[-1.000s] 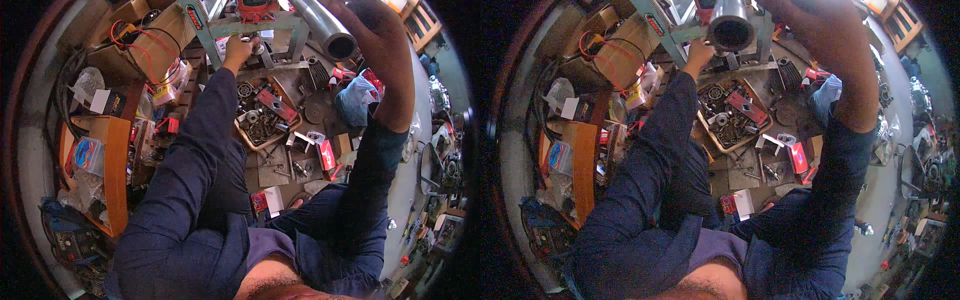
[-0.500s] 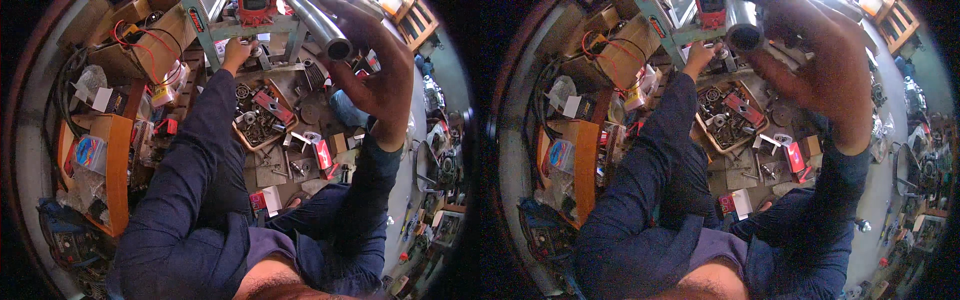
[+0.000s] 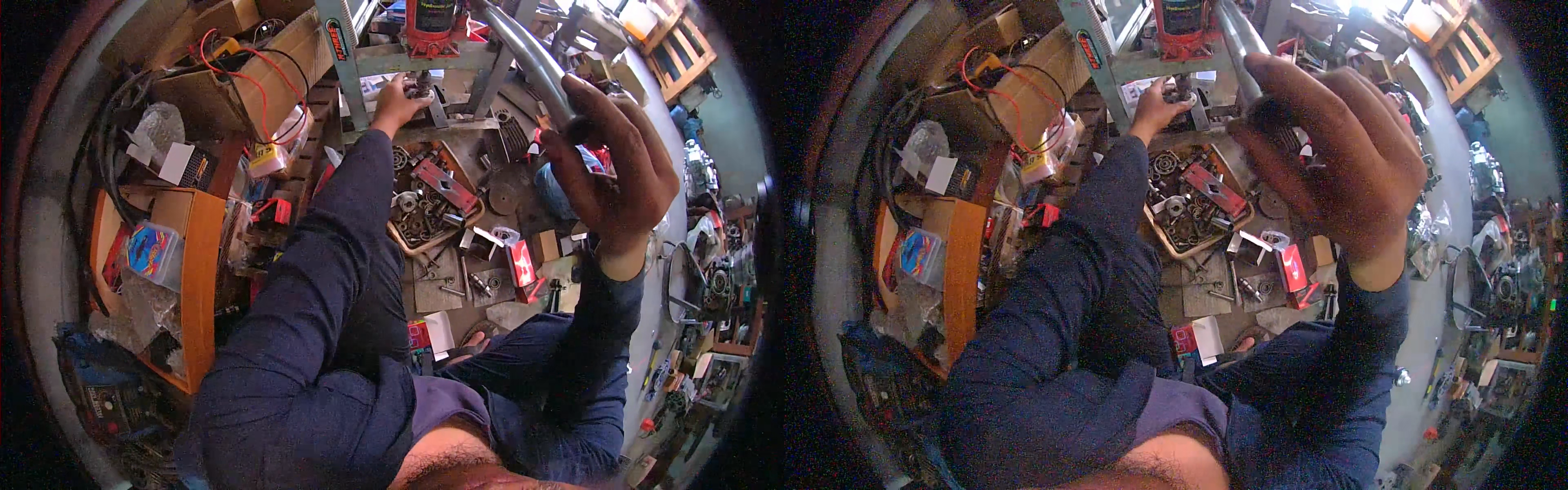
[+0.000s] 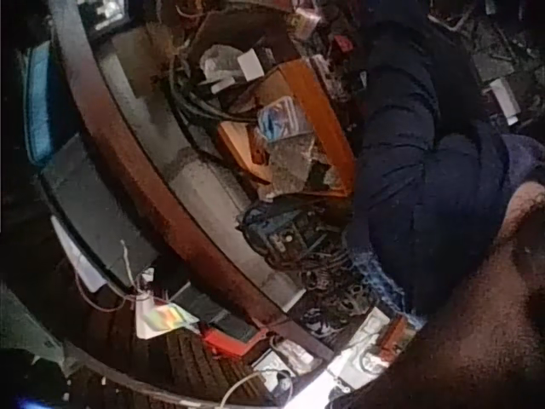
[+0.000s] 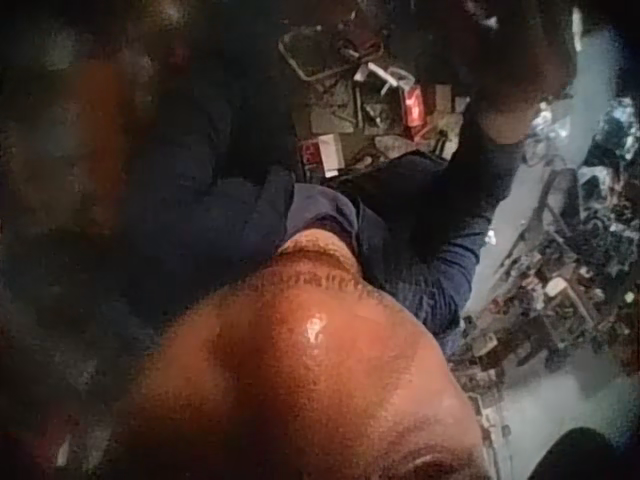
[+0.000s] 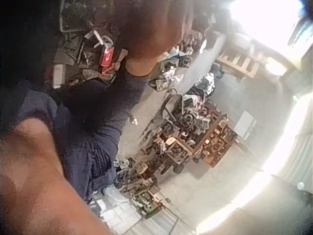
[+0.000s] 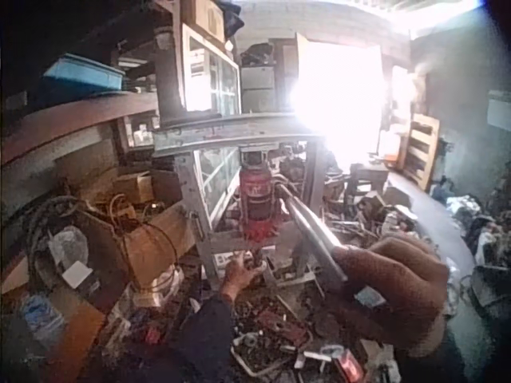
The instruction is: The person handles engine components, specifically a camshaft. They pick up a small metal piece and a bearing, place them onto a camshaft, and then use a hydraulic press handle to apply pressure to a component held in the press frame.
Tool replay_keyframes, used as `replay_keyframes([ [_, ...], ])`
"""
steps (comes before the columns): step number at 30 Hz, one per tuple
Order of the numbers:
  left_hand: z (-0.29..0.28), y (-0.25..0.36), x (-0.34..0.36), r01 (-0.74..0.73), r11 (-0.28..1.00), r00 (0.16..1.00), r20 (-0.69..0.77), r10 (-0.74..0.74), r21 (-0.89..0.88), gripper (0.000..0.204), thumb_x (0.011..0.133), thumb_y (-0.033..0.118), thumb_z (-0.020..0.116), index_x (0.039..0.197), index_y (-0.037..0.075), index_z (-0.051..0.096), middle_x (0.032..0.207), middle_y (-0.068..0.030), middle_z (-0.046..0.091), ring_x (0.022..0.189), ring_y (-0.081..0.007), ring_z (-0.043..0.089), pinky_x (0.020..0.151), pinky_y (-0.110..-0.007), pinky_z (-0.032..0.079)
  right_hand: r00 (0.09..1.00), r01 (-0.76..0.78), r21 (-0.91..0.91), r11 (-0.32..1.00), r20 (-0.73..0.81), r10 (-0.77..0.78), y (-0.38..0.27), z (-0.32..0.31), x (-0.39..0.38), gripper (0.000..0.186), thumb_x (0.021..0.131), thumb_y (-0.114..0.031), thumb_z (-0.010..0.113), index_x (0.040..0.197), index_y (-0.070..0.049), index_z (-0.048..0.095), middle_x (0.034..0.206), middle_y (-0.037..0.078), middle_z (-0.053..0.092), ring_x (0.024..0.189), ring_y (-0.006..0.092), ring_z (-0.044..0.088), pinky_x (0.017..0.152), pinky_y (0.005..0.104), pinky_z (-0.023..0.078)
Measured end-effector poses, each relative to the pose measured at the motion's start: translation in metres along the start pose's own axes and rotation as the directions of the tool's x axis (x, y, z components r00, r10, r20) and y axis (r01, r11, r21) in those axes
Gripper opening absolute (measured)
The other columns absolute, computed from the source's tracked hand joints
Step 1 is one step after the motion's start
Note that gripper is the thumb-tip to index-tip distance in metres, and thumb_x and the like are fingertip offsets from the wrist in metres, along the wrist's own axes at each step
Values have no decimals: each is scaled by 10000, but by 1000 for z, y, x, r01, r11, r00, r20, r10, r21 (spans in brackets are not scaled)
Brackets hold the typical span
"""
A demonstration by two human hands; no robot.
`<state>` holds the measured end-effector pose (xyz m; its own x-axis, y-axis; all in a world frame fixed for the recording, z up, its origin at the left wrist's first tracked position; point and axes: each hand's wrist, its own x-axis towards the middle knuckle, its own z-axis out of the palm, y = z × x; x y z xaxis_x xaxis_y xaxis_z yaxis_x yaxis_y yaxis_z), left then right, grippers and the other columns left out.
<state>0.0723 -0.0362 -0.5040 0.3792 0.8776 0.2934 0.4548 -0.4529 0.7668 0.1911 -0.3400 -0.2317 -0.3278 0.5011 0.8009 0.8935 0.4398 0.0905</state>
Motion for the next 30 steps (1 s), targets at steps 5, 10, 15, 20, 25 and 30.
replay_keyframes([
  [5, 6, -20, 3, -16, 998, 999, -39, 14, -63, 809, 664, 372, 874, 1312, 6, 559, 1166, -199, 687, 1074, -293, 674, 941, -377, 512, 997, -33, 59, 998, -71, 37, -2, 2, 0, 495, 698, -93, 849, 1167, -67, 693, 783, 54, 672, 675, 162, 649, 604, 289, 507],
  [10, 13, -31, 4, -49, 995, 993, -108, 39, -92, 699, 665, 353, 870, 1219, 16, 607, 1091, -179, 711, 1021, -302, 686, 892, -392, 528, 994, -67, 45, 997, -87, 71, -4, 2, -3, 498, 704, -79, 848, 1173, -43, 684, 775, 69, 674, 670, 163, 650, 606, 290, 516],
  [15, 11, -20, -1, -50, 997, 995, -87, 44, -66, 700, 688, 370, 856, 1234, 8, 609, 1059, -165, 728, 963, -272, 715, 860, -371, 547, 990, -93, 5, 996, -107, 93, -4, 1, -9, 514, 706, -81, 848, 1188, -38, 674, 779, 76, 678, 659, 171, 650, 596, 300, 519],
  [20, 7, -27, -3, -74, 994, 987, -151, 62, -74, 563, 685, 326, 859, 1116, 34, 645, 969, -146, 737, 926, -306, 708, 799, -404, 549, 985, -76, -60, 995, -158, 66, -9, 14, -16, 455, 686, -132, 873, 1092, -54, 681, 760, 68, 647, 653, 195, 633, 579, 309, 510],
  [25, 16, -32, 3, -9, 995, 999, -43, 4, -103, 632, 708, 357, 844, 1190, 9, 630, 1080, -173, 723, 965, -259, 715, 830, -351, 546, 981, 132, 53, 990, 136, -138, -5, 51, -78, 286, 747, -142, 775, 996, -75, 651, 747, 28, 563, 646, 188, 581, 544, 326, 458],
  [30, 12, -51, 6, 45, 974, 995, -73, -63, -220, 605, 698, 304, 862, 1166, -10, 641, 1089, -141, 729, 971, -219, 702, 847, -338, 531, 1000, 23, -39, 999, -20, -24, -5, 39, -37, 225, 747, -181, 767, 923, -90, 661, 700, 41, 588, 593, 198, 583, 525, 339, 465],
])
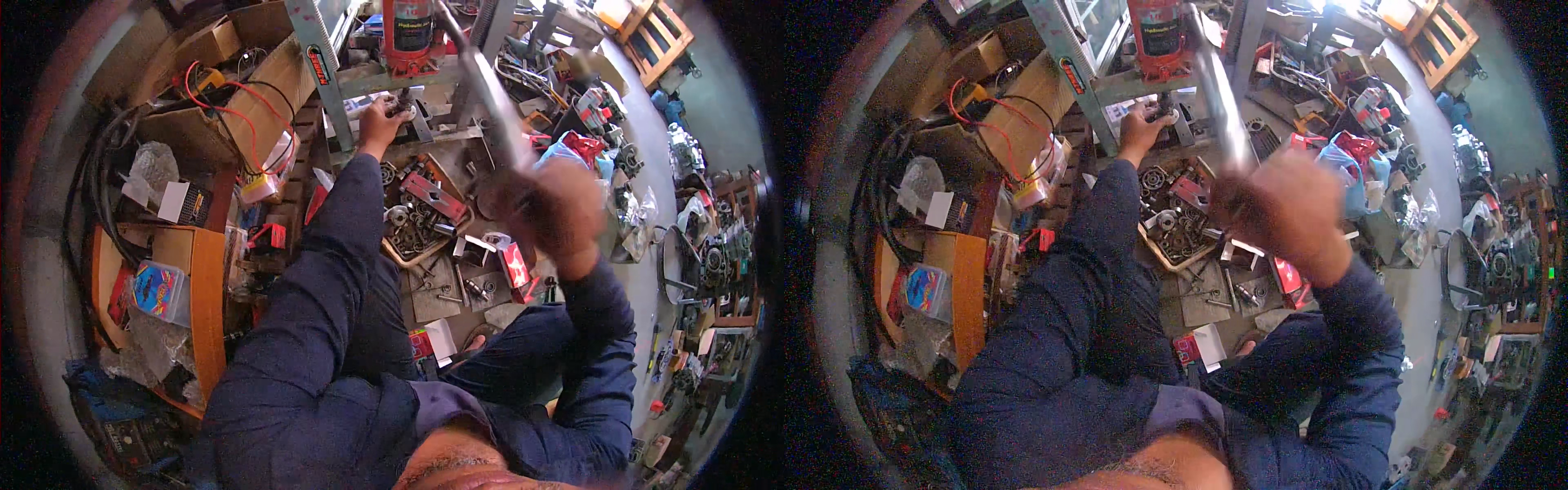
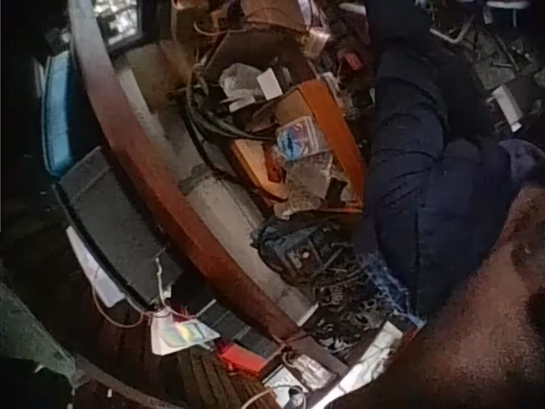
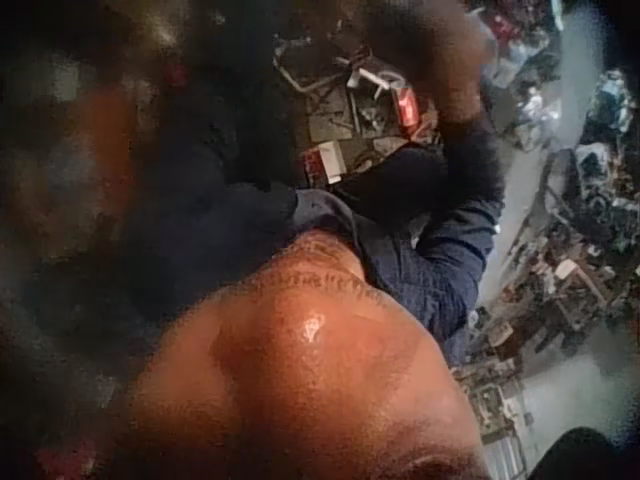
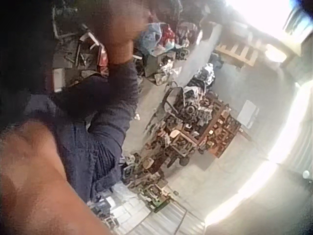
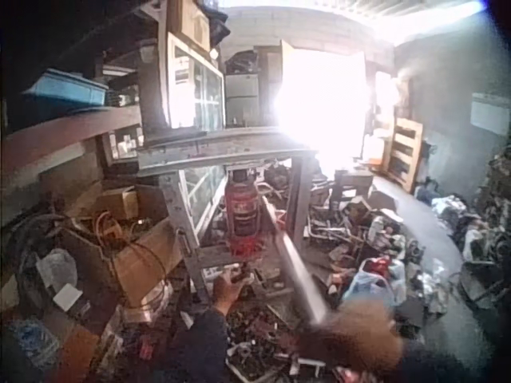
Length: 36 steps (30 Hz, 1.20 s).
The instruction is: The person handles engine components, specifically a camshaft. They pick up a small metal piece and a bearing, place them onto a camshaft, and then use a hydraulic press handle to apply pressure to a component held in the press frame.
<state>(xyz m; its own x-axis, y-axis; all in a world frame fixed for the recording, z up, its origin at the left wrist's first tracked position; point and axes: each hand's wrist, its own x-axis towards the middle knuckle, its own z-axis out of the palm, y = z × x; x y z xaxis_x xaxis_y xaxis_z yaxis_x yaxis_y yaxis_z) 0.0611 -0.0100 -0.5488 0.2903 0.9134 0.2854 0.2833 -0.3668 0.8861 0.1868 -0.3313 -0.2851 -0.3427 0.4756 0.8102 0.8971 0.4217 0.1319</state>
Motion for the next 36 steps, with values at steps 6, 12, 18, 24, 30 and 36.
replay_keyframes([
  [6, -2, 2, -7, -90, 996, 994, -62, 90, 1, 683, 655, 352, 879, 1173, -1, 610, 1065, -164, 724, 968, -286, 705, 837, -382, 541, 969, -218, -113, 969, -144, 201, 7, -12, 47, 268, 766, -205, 800, 980, -111, 670, 743, 76, 635, 616, 217, 617, 558, 325, 492],
  [12, -8, 9, 3, -121, 982, 981, 171, 96, 144, 878, 639, 306, 896, 1350, -17, 494, 1214, -212, 657, 1103, -301, 650, 936, -396, 508, 984, 50, 80, 995, 166, -63, 0, 9, -33, 211, 776, -265, 748, 951, -158, 695, 707, 54, 566, 584, 181, 549, 528, 368, 463],
  [18, -57, 40, -7, -109, 833, 936, 337, -97, 543, 619, 741, 338, 797, 1233, 8, 617, 1153, -223, 673, 1089, -370, 642, 952, -449, 497, 940, -230, -162, 960, -292, 176, 28, -21, 72, 283, 779, -218, 825, 997, -92, 695, 771, 38, 651, 602, 156, 587, 561, 282, 466],
  [24, -95, 130, -8, 67, 897, 987, 103, -124, 437, 369, 845, 360, 690, 936, 4, 721, 974, -202, 715, 885, -367, 694, 793, -433, 532, 974, 45, 144, 989, 213, -76, -2, 26, -51, 451, 705, -250, 764, 1135, -138, 688, 698, 46, 567, 630, 218, 591, 516, 367, 467],
  [30, -110, 174, -35, -84, 989, 752, -644, 143, 121, 351, 872, 282, 686, 1034, -24, 626, 957, -208, 684, 907, -375, 667, 805, -475, 506, 999, 28, -678, 734, 9, -31, 21, -26, 81, 334, 757, -168, 817, 1059, -81, 702, 896, 77, 684, 799, 217, 681, 712, 295, 545],
  [36, -87, 155, -20, 32, 947, 738, -647, 194, 320, 541, 857, 258, 712, 1239, -50, 484, 1226, -289, 523, 1134, -438, 533, 891, -508, 451, 909, 5, -21, 1000, 416, 4, -14, 39, -41, 281, 758, -388, 745, 821, -123, 674, 664, 72, 578, 555, 279, 575, 458, 417, 434],
])
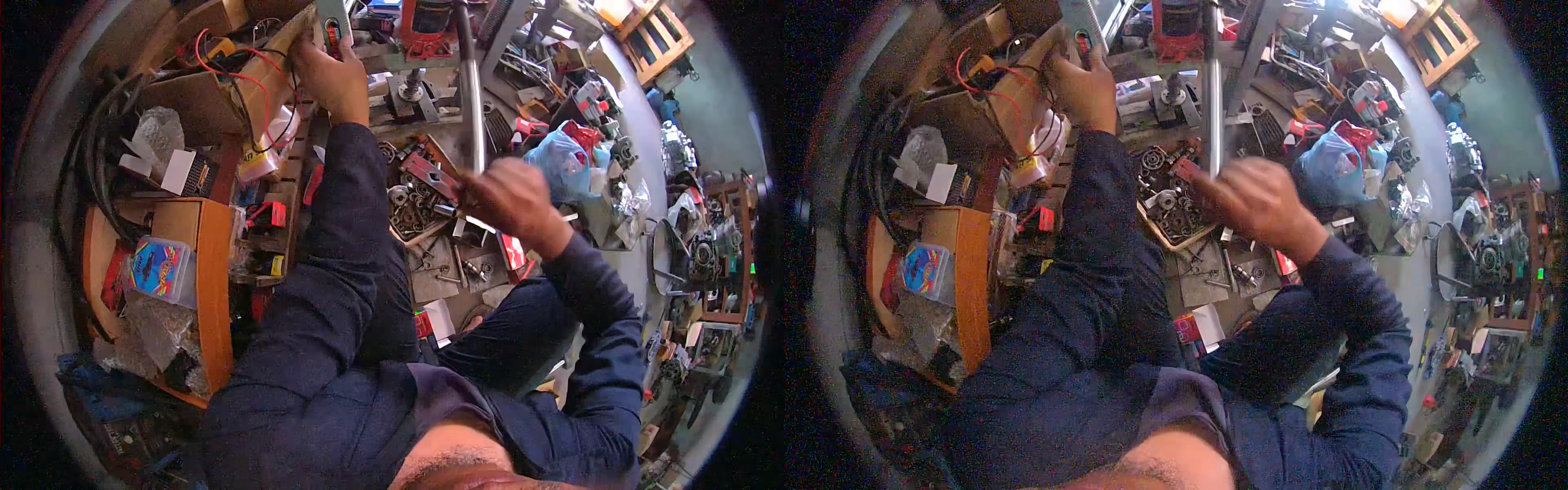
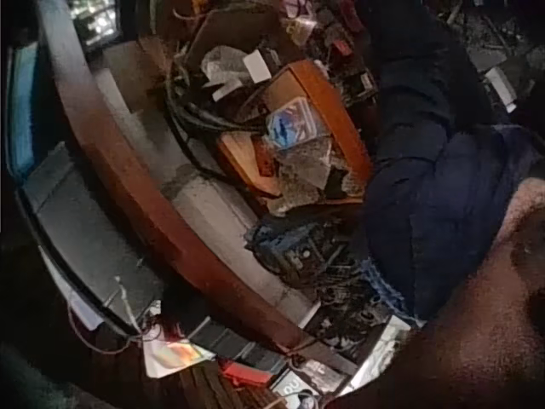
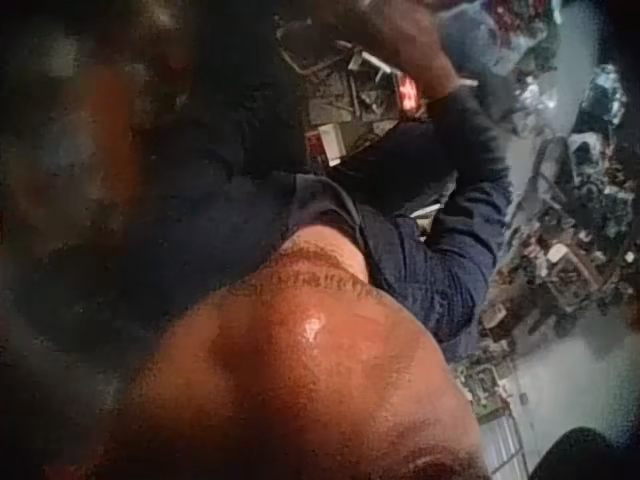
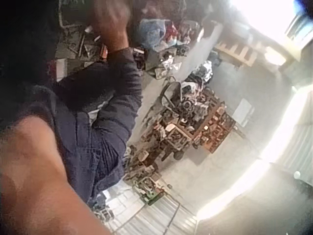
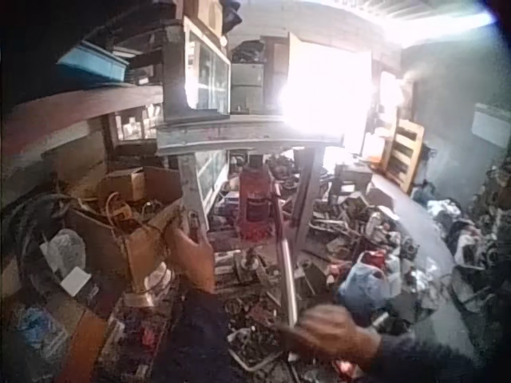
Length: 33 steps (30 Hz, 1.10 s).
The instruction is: The person handles engine components, specifically a camshaft. They pick up a small metal piece and a bearing, place them onto a camshaft, and then use a hydraulic press handle to apply pressure to a component held in the press frame.
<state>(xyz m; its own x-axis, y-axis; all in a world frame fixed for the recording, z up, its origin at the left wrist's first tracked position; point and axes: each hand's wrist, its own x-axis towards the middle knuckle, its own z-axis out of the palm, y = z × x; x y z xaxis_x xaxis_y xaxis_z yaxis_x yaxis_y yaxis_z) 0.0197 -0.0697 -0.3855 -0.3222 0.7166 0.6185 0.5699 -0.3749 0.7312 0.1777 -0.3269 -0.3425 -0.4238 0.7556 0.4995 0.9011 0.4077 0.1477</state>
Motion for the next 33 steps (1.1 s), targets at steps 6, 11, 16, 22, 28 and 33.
replay_keyframes([
  [6, 0, -43, 23, -52, 983, 999, -13, 50, -178, 482, 855, 290, 729, 1165, -43, 572, 1110, -280, 651, 1045, -457, 618, 876, -491, 477, 841, -311, -296, 903, -528, 117, 28, -104, 92, 344, 782, -100, 771, 1110, -52, 679, 946, 97, 709, 818, 219, 690, 737, 334, 550],
  [11, -3, -24, 18, 85, 985, 991, 114, -68, -148, 422, 862, 280, 716, 1141, -18, 609, 1080, -240, 680, 1033, -442, 632, 861, -474, 488, 789, -190, 19, 982, -592, 164, 26, -44, 55, 237, 781, -219, 782, 975, -137, 674, 764, 72, 630, 662, 259, 614, 573, 377, 487],
  [16, 23, -41, 19, -54, 976, 991, 108, 79, -213, 338, 855, 277, 720, 1021, 1, 617, 907, -252, 678, 892, -471, 633, 739, -513, 490, 997, -39, 148, 988, 77, 27, -6, -20, 6, 417, 700, -285, 789, 1085, -169, 678, 833, 88, 613, 796, 265, 637, 661, 398, 519],
  [22, 4, -35, 16, 2, 977, 999, 42, 8, -214, 215, 861, 239, 691, 945, 43, 664, 847, -238, 680, 861, -457, 638, 709, -506, 486, 737, -164, 176, 971, -632, 239, 56, -96, 101, 212, 800, -185, 796, 969, -112, 689, 874, 95, 686, 768, 248, 659, 696, 341, 535],
  [28, 12, -27, 12, 14, 975, 998, 59, -1, -222, 218, 843, 244, 717, 897, 36, 678, 820, -245, 675, 836, -469, 636, 691, -500, 488, 966, -6, 170, 985, -255, 50, -13, -12, 18, 506, 656, -250, 847, 1135, -185, 699, 793, 103, 568, 689, 286, 594, 634, 354, 501],
  [33, -2, -44, 22, -23, 984, 999, 28, 29, -175, 227, 838, 236, 725, 919, 29, 680, 823, -245, 679, 833, -472, 640, 685, -505, 491, 792, -139, 196, 971, -566, 227, 11, -50, 63, 312, 743, -142, 799, 1045, -141, 724, 778, 50, 589, 697, 208, 613, 604, 305, 498],
])
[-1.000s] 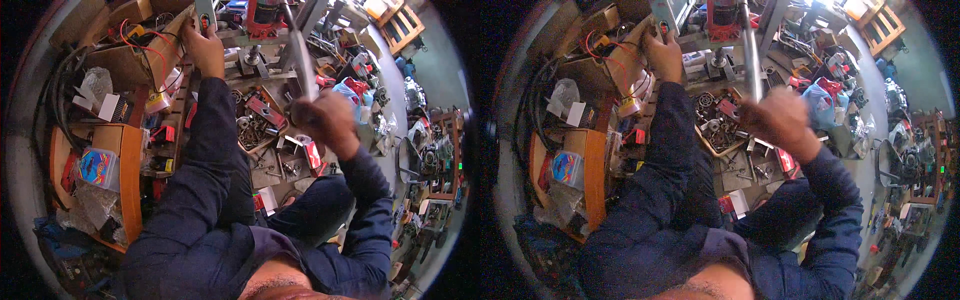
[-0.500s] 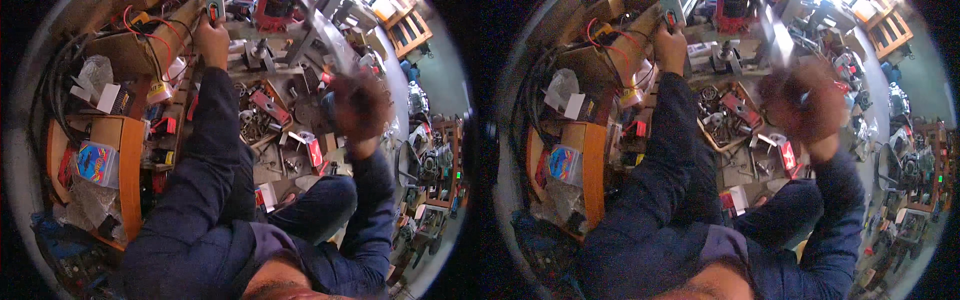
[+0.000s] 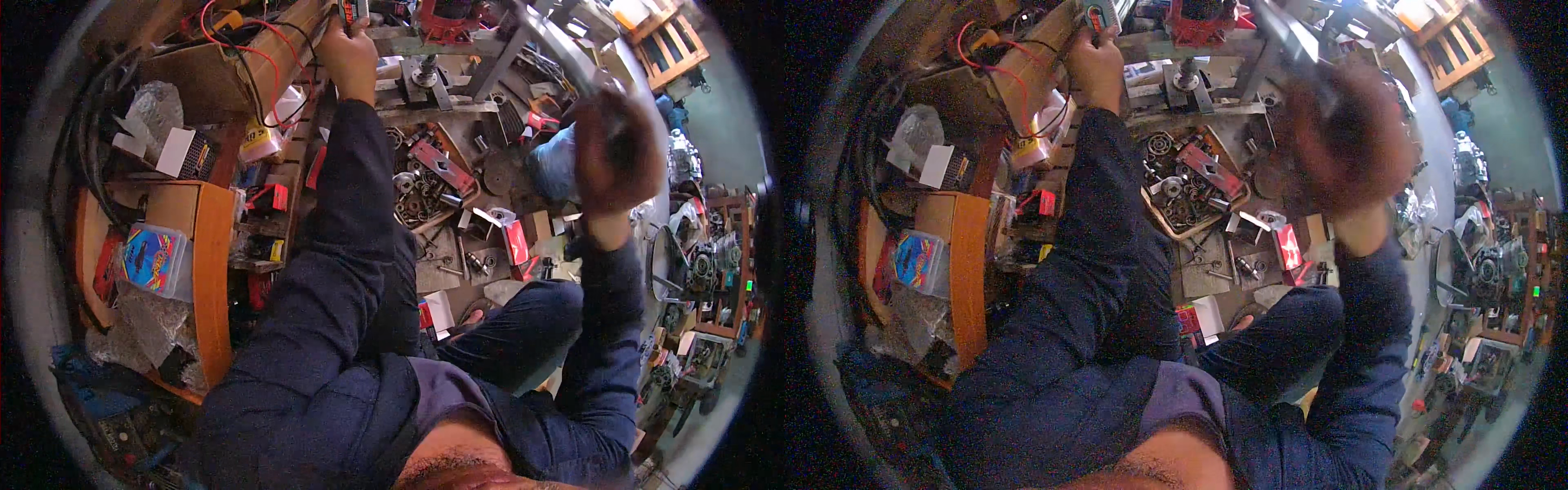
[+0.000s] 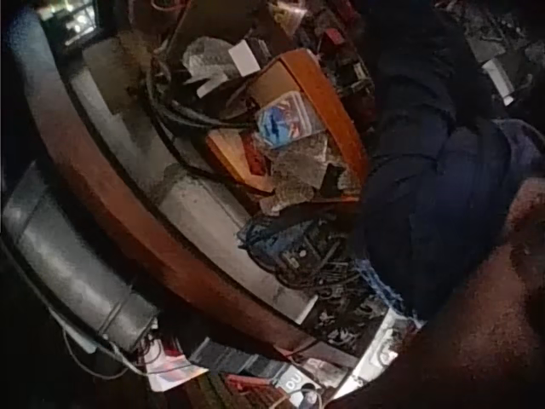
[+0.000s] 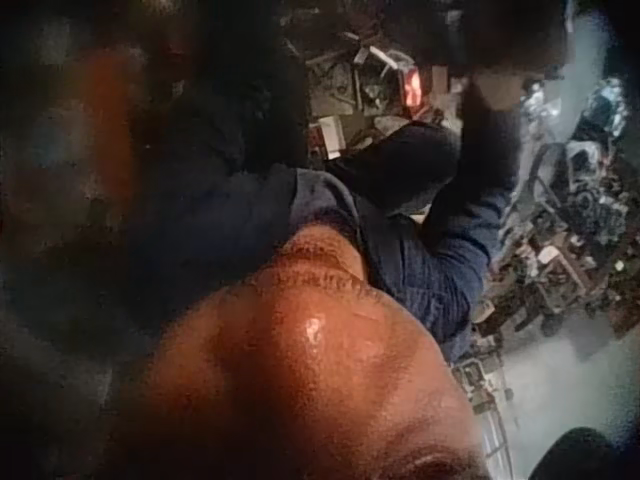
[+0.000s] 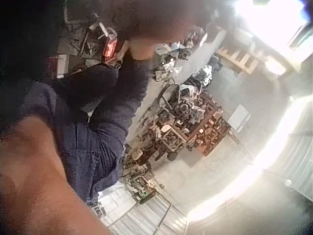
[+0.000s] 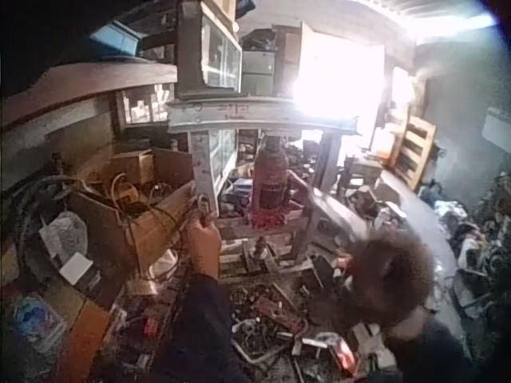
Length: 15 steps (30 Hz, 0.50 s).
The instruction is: The person handles engine components, specifically a camshaft. They pick up a small metal piece and a bearing, place them onto a camshaft, and then use a hydraulic press handle to apply pressure to a component held in the press frame.
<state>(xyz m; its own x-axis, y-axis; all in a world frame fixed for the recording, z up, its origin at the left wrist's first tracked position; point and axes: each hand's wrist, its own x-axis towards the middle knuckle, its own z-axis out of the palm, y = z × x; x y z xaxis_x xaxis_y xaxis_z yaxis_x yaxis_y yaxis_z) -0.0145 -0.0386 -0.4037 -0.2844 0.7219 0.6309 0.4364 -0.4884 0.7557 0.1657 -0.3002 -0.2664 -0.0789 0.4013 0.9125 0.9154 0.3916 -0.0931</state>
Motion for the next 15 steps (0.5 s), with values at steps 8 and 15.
replay_keyframes([
  [8, 20, 14, -9, 44, 996, 997, 59, -40, -77, 280, 834, 253, 731, 972, 16, 672, 851, -247, 687, 849, -456, 656, 721, -490, 505, 851, 209, 170, 963, 454, -265, -4, 29, -91, 364, 709, -187, 745, 1066, -130, 696, 789, 52, 574, 684, 220, 596, 521, 355, 461],
  [15, 12, 16, -8, 77, 997, 995, 60, -77, 3, 293, 835, 256, 728, 977, 8, 664, 865, -243, 691, 871, -449, 659, 750, -489, 500, 964, 256, -489, 834, 68, -256, 48, -33, 88, 299, 825, 40, 615, 1021, -180, 664, 925, 16, 707, 808, 230, 679, 668, 313, 551],
])
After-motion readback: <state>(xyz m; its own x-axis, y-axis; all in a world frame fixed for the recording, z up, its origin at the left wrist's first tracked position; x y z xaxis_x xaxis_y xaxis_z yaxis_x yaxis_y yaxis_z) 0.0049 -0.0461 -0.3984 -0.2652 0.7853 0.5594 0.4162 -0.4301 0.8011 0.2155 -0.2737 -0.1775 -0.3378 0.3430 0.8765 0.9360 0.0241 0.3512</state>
